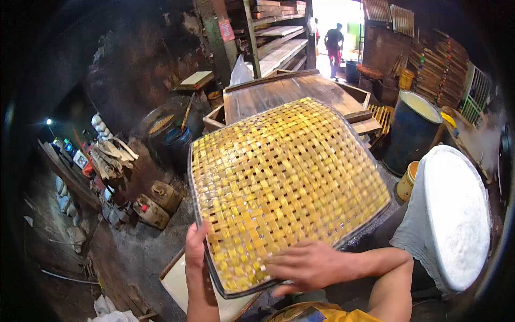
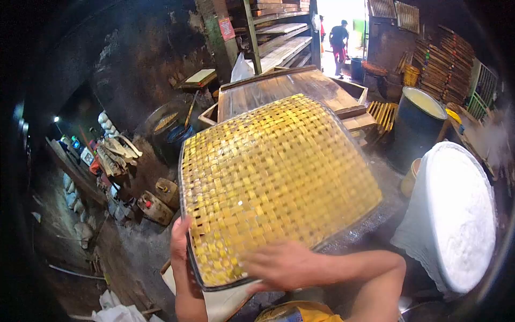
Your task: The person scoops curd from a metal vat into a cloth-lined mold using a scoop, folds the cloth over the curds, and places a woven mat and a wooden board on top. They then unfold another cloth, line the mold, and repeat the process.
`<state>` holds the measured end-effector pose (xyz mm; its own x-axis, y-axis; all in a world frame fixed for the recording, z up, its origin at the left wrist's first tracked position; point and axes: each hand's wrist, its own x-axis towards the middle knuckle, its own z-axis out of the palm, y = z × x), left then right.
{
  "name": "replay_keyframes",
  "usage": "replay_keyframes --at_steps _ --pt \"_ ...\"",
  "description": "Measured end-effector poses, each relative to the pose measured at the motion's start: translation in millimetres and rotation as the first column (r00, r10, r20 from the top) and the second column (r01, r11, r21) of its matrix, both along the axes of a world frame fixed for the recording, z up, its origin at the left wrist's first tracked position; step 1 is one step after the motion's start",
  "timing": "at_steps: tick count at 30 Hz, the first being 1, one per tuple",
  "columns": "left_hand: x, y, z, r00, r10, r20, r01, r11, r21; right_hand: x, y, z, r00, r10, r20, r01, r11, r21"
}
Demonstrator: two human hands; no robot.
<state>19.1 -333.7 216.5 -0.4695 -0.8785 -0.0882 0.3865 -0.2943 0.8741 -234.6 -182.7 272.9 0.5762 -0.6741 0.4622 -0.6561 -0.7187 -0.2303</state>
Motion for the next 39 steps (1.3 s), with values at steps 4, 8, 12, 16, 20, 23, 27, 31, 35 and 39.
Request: replay_keyframes --at_steps 4,8,12,16,20,23,27,31,35,39 --pt "23 35 -16 0.989 0.103 0.102 -0.102 0.995 -0.012 -77 -16 -10 0.696 -0.652 0.303 0.716 0.664 -0.215" --pt "72 56 -79 0.998 0.068 -0.006 -0.067 0.994 0.089 -134 -17 -51 0.336 -0.914 0.229 0.723 0.406 0.559" --pt "143 98 -173 0.989 0.107 0.106 -0.121 0.983 0.14 -89 26 -108 0.406 -0.833 0.376 0.553 0.552 0.625" --pt "195 124 -282 0.879 0.231 0.418 -0.282 0.957 0.063 -7 -20 -179 0.467 -0.782 0.413 0.512 0.62 0.595" --pt "284 183 -373 0.774 0.452 0.444 -0.56 0.815 0.147 105 -72 -255 0.742 -0.662 0.11 0.542 0.688 0.482" --pt "347 198 -396 0.598 0.473 0.648 -0.668 0.74 0.077 190 -127 -324 0.747 -0.641 0.175 0.35 0.604 0.716" --pt "395 184 -468 0.244 0.4 0.884 -0.651 0.743 -0.156 219 -181 -487 0.758 -0.635 0.149 0.203 0.447 0.871" --pt "394 175 -495 -0.094 0.204 0.974 -0.608 0.764 -0.219 207 -180 -570 0.835 -0.546 0.06 0.233 0.45 0.862" --pt "379 178 -485 -0.279 0.224 0.934 -0.52 0.782 -0.344 208 -152 -573 0.928 -0.373 -0.018 0.314 0.752 0.58" --pt "376 180 -493 -0.263 0.241 0.934 -0.519 0.781 -0.348 217 -151 -551 0.9 -0.435 -0.025 0.361 0.713 0.601"
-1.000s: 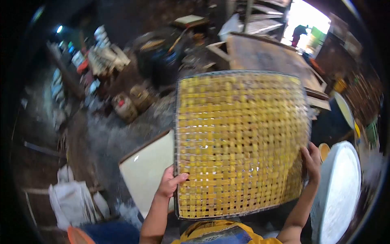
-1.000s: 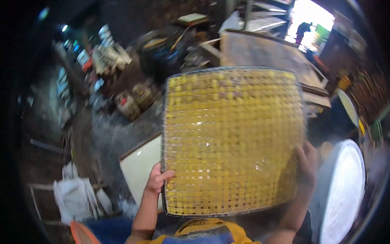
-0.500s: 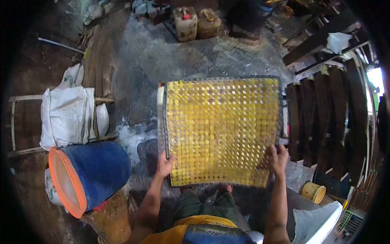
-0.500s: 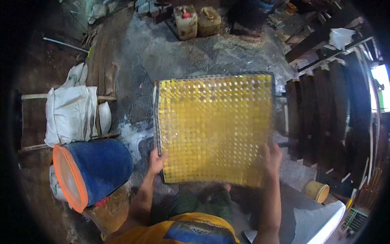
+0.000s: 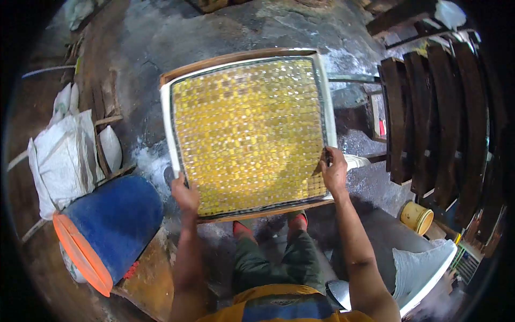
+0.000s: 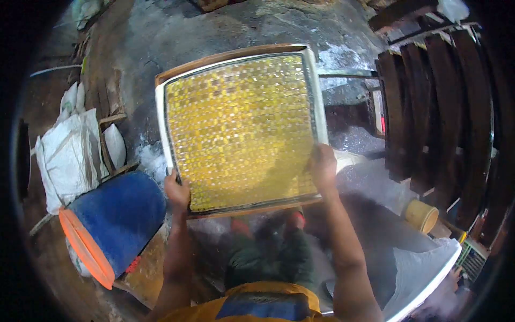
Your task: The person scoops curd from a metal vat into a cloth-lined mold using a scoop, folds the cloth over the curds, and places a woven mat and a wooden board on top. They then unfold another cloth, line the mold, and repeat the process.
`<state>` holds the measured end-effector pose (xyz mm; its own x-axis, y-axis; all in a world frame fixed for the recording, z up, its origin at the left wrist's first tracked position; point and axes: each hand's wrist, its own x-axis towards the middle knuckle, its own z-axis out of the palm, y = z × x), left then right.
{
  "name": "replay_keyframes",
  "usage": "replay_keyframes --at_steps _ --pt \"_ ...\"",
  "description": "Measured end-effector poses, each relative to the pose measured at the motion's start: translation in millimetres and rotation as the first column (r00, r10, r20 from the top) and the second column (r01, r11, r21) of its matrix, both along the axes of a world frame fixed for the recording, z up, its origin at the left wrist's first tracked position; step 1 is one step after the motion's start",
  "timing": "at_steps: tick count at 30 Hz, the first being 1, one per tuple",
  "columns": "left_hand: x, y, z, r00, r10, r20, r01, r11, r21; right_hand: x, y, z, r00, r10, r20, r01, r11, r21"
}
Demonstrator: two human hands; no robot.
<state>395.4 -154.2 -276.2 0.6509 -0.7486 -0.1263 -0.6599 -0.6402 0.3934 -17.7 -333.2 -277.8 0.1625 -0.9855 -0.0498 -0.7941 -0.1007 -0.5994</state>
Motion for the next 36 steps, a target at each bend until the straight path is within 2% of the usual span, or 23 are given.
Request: replay_keyframes --at_steps 1,3,5,6,8,9,11,12,14,15,17,18,19,21,22,23,26,27,29,31,33,35,36 --pt "0 -7 6 1.0 0.017 -0.007 -0.016 0.997 0.072 9 -4 29 0.994 -0.086 0.066 0.078 0.991 0.106" --pt "-4 -25 25 0.999 0.053 -0.011 -0.049 0.975 0.215 -22 -2 20 0.977 -0.211 -0.034 0.208 0.976 -0.069" --pt "-15 -53 34 0.991 -0.016 0.132 0.0 0.993 0.118 -58 0 11 0.934 -0.342 -0.108 0.325 0.934 -0.147" --pt "-24 -69 38 0.978 -0.043 0.203 0.029 0.997 0.072 -76 2 12 0.872 -0.356 -0.336 0.419 0.898 0.135" --pt "-53 -129 42 0.974 -0.176 0.143 0.188 0.979 -0.077 -103 11 -17 0.852 -0.13 -0.507 0.433 0.719 0.543" --pt "-81 -166 49 0.942 -0.288 0.17 0.314 0.938 -0.15 -120 33 -56 0.885 -0.145 -0.442 0.396 0.732 0.555" --pt "-147 -241 48 0.874 -0.462 0.154 0.486 0.815 -0.315 -125 40 -85 0.899 -0.431 -0.076 0.335 0.566 0.753" --pt "-184 -276 48 0.826 -0.553 0.112 0.554 0.758 -0.344 -112 36 -70 0.801 -0.588 0.11 0.295 0.548 0.782" --pt "-249 -340 42 0.638 -0.75 0.175 0.767 0.596 -0.239 -105 25 -46 0.383 -0.813 0.438 0.218 0.54 0.813" --pt "-275 -369 23 0.506 -0.828 0.241 0.862 0.486 -0.142 -103 21 -38 0.106 -0.839 0.534 0.175 0.545 0.82" --pt "-323 -410 -2 0.268 -0.885 0.38 0.853 0.401 0.332 -100 22 -29 -0.118 -0.766 0.632 0.153 0.615 0.774" --pt "-337 -418 -21 0.252 -0.866 0.432 0.787 0.443 0.429 -104 25 -29 -0.231 -0.712 0.664 0.15 0.648 0.747" --pt "-348 -422 -36 0.233 -0.845 0.481 0.705 0.487 0.516 -114 27 -33 -0.417 -0.669 0.615 -0.096 0.705 0.703" --pt "-362 -434 -52 0.175 -0.893 0.414 0.575 0.434 0.694 -123 20 -42 -0.601 -0.705 0.376 -0.258 0.616 0.744" --pt "-368 -439 -53 0.143 -0.945 0.293 0.538 0.323 0.779 -126 16 -42 -0.67 -0.705 0.234 -0.34 0.571 0.748" --pt "-372 -443 -54 0.115 -0.98 0.164 0.498 0.199 0.844 -129 15 -51 -0.614 -0.74 0.275 -0.384 0.584 0.715" --pt "-374 -444 -42 0.3 -0.952 0.066 0.637 0.251 0.729 -138 4 -63 -0.4 -0.829 0.391 -0.348 0.532 0.772" --pt "-371 -446 -13 0.274 -0.961 -0.033 0.686 0.171 0.707 -135 -6 -40 -0.389 -0.812 0.435 -0.255 0.548 0.797" --pt "-366 -456 1 0.325 -0.922 -0.211 0.824 0.166 0.542 -125 -9 -6 -0.152 -0.853 0.499 0.154 0.478 0.865" --pt "-354 -461 17 0.291 -0.907 -0.304 0.918 0.175 0.356 -102 -2 40 0.05 -0.849 0.525 0.503 0.476 0.722" --pt "-336 -459 19 0.307 -0.919 -0.249 0.951 0.303 0.053 -62 24 74 0.259 -0.783 0.565 0.672 0.567 0.477" --pt "-306 -446 42 0.329 -0.921 -0.207 0.898 0.373 -0.233 -23 58 82 0.504 -0.746 0.435 0.71 0.645 0.283" --pt "-287 -433 47 0.388 -0.883 -0.263 0.785 0.466 -0.408 -9 85 75 0.628 -0.627 0.462 0.59 0.77 0.243"
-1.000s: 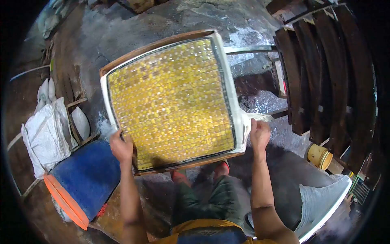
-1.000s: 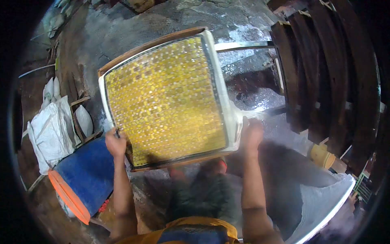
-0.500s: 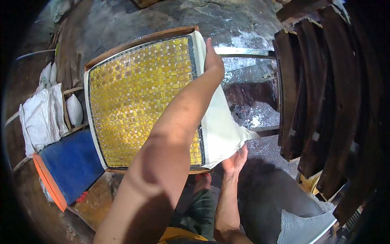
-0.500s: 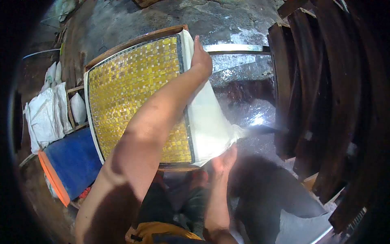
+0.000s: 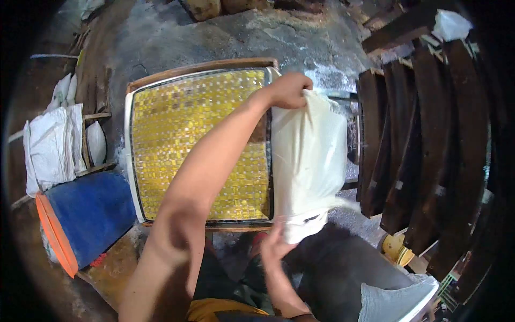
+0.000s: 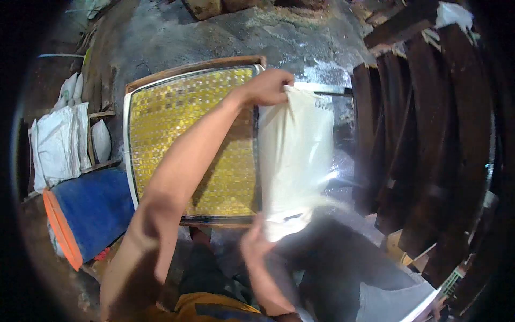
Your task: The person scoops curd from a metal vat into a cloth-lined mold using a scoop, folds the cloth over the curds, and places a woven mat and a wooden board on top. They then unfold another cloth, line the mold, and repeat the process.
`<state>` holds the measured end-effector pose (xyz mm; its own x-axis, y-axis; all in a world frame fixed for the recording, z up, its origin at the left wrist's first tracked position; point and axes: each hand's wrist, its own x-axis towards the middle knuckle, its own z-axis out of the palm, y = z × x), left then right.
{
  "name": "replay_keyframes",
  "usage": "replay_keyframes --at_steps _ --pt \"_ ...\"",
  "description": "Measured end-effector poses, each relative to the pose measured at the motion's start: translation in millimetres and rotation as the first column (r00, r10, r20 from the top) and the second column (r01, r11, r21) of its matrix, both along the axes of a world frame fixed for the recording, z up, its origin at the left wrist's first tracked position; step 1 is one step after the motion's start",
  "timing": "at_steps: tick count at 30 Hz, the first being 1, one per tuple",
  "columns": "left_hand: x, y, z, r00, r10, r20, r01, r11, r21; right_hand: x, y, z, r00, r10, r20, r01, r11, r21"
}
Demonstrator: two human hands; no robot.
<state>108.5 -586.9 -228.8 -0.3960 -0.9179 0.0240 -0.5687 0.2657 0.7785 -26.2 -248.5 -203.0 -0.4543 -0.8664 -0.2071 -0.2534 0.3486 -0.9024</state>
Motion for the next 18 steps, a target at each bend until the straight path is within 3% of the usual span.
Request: replay_keyframes --at_steps 2,4,5,6,7,8,9,10,11,12,13,14,15,16,17,18 --pt "46 35 -7 0.894 0.215 -0.394 -0.231 0.973 0.006 42 24 0 0.919 0.351 -0.182 -0.347 0.936 0.051" --pt "107 83 -22 0.758 0.479 -0.444 -0.522 0.852 0.028 79 35 -4 0.684 0.685 -0.25 -0.656 0.728 0.201" --pt "134 117 -44 0.582 0.723 -0.373 -0.787 0.616 -0.034 96 43 -11 0.554 0.789 -0.267 -0.747 0.612 0.259" --pt "175 154 -59 0.488 0.84 -0.238 -0.871 0.487 -0.066 105 52 -32 0.411 0.85 -0.329 -0.832 0.498 0.246" --pt "214 196 -65 0.305 0.922 -0.241 -0.951 0.31 -0.016 114 61 -52 0.269 0.88 -0.392 -0.898 0.377 0.229" --pt "252 243 -70 0.134 0.982 -0.136 -0.987 0.119 -0.11 120 78 -71 0.102 0.817 -0.567 -0.866 0.354 0.353" --pt "291 295 -100 -0.013 0.973 -0.23 -0.994 -0.038 -0.103 131 77 -64 0.038 0.855 -0.517 -0.842 0.306 0.444" --pt "313 346 -96 -0.129 0.979 -0.159 -0.977 -0.152 -0.148 140 73 -57 -0.022 0.888 -0.46 -0.809 0.254 0.53" --pt "339 405 -118 -0.206 0.978 0.011 -0.976 -0.205 -0.078 150 70 -57 -0.06 0.839 -0.54 -0.813 0.273 0.514" --pt "345 449 -129 -0.248 0.959 0.139 -0.961 -0.262 0.093 172 58 -37 -0.14 0.844 -0.519 -0.805 0.208 0.556" --pt "339 491 -153 -0.237 0.958 0.159 -0.836 -0.285 0.47 189 53 -38 -0.212 0.859 -0.465 -0.834 0.089 0.544" --pt "327 532 -187 -0.226 0.96 0.163 -0.577 -0.267 0.772 210 50 -40 -0.29 0.864 -0.411 -0.85 -0.035 0.525" --pt "315 564 -218 -0.22 0.964 0.15 -0.231 -0.201 0.952 237 43 -41 -0.331 0.832 -0.445 -0.883 -0.107 0.456" --pt "319 570 -212 -0.229 0.964 0.137 -0.063 -0.155 0.986 269 31 -46 -0.438 0.769 -0.466 -0.861 -0.209 0.463" --pt "323 575 -205 -0.229 0.963 0.138 0.105 -0.117 0.988 301 21 -57 -0.466 0.661 -0.588 -0.868 -0.215 0.447" --pt "326 554 -160 -0.23 0.96 0.158 0.065 -0.146 0.987 338 4 -60 -0.444 0.655 -0.611 -0.884 -0.206 0.421"
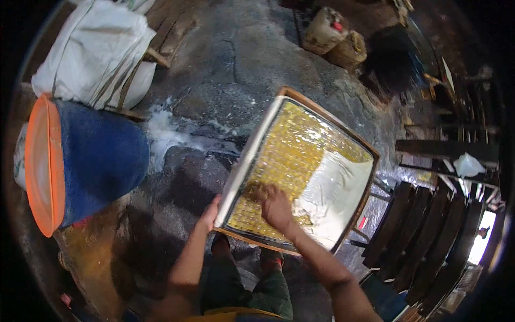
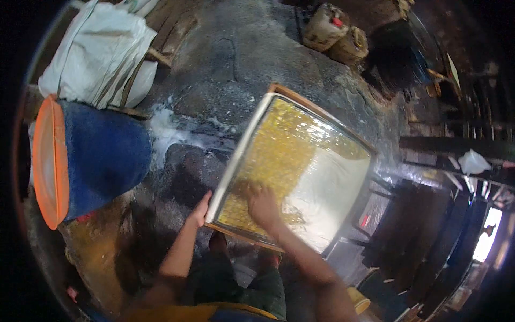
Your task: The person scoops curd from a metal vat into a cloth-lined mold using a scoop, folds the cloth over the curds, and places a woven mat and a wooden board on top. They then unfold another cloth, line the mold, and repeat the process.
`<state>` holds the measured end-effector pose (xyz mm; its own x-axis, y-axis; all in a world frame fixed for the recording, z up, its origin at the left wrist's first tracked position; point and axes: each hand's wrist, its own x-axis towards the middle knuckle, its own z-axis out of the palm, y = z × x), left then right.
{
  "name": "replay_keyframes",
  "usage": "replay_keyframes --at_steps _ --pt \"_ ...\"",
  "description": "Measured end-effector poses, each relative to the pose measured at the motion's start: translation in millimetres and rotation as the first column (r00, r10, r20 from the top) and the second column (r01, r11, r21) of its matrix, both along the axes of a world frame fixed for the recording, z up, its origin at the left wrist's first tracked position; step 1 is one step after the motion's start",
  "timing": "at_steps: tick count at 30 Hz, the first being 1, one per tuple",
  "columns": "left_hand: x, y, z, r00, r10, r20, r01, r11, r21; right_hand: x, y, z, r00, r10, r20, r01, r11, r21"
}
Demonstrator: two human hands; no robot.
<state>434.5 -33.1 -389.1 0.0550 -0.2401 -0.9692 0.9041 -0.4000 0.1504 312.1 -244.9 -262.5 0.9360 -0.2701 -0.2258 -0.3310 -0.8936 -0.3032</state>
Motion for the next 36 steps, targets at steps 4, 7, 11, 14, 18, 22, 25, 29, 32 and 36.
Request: replay_keyframes --at_steps 4,7,11,14,18,22,25,29,32,36 --pt "39 -11 30 0.929 0.367 0.05 -0.352 0.916 -0.19 148 -72 -23 0.984 0.057 0.169 -0.011 0.965 -0.262" --pt "57 -8 -15 0.738 0.576 -0.351 -0.671 0.682 -0.291 216 -108 -51 0.993 0.009 -0.117 -0.061 0.889 -0.454" --pt "63 -18 -21 0.719 0.536 -0.442 -0.695 0.528 -0.488 239 -118 -84 0.893 -0.081 -0.444 -0.19 0.825 -0.533" --pt "72 -19 4 0.795 0.588 -0.151 -0.582 0.666 -0.466 250 -106 -72 0.783 0.037 -0.621 -0.333 0.868 -0.368" --pt "48 -26 92 0.702 0.464 0.541 -0.159 0.842 -0.515 213 -114 -44 0.984 0.173 0.046 -0.154 0.948 -0.278" --pt "-7 -63 164 -0.054 0.041 0.998 0.726 0.688 0.011 137 -143 41 0.869 -0.234 0.436 0.132 0.959 0.253" --pt "-65 -114 159 -0.333 0.011 0.943 0.902 0.295 0.315 6 -191 51 0.693 -0.519 0.5 0.407 0.855 0.323" --pt "-135 -131 130 -0.433 -0.159 0.888 0.891 0.073 0.447 -224 -212 56 0.605 -0.668 0.433 0.709 0.699 0.089" --pt "-183 -141 143 -0.223 -0.138 0.965 0.953 0.179 0.246 -371 -161 74 0.503 -0.736 0.453 0.782 0.611 0.123" --pt "-263 -200 222 -0.163 -0.013 0.987 0.977 0.134 0.163 -544 -40 56 0.34 -0.82 0.46 0.895 0.432 0.108"
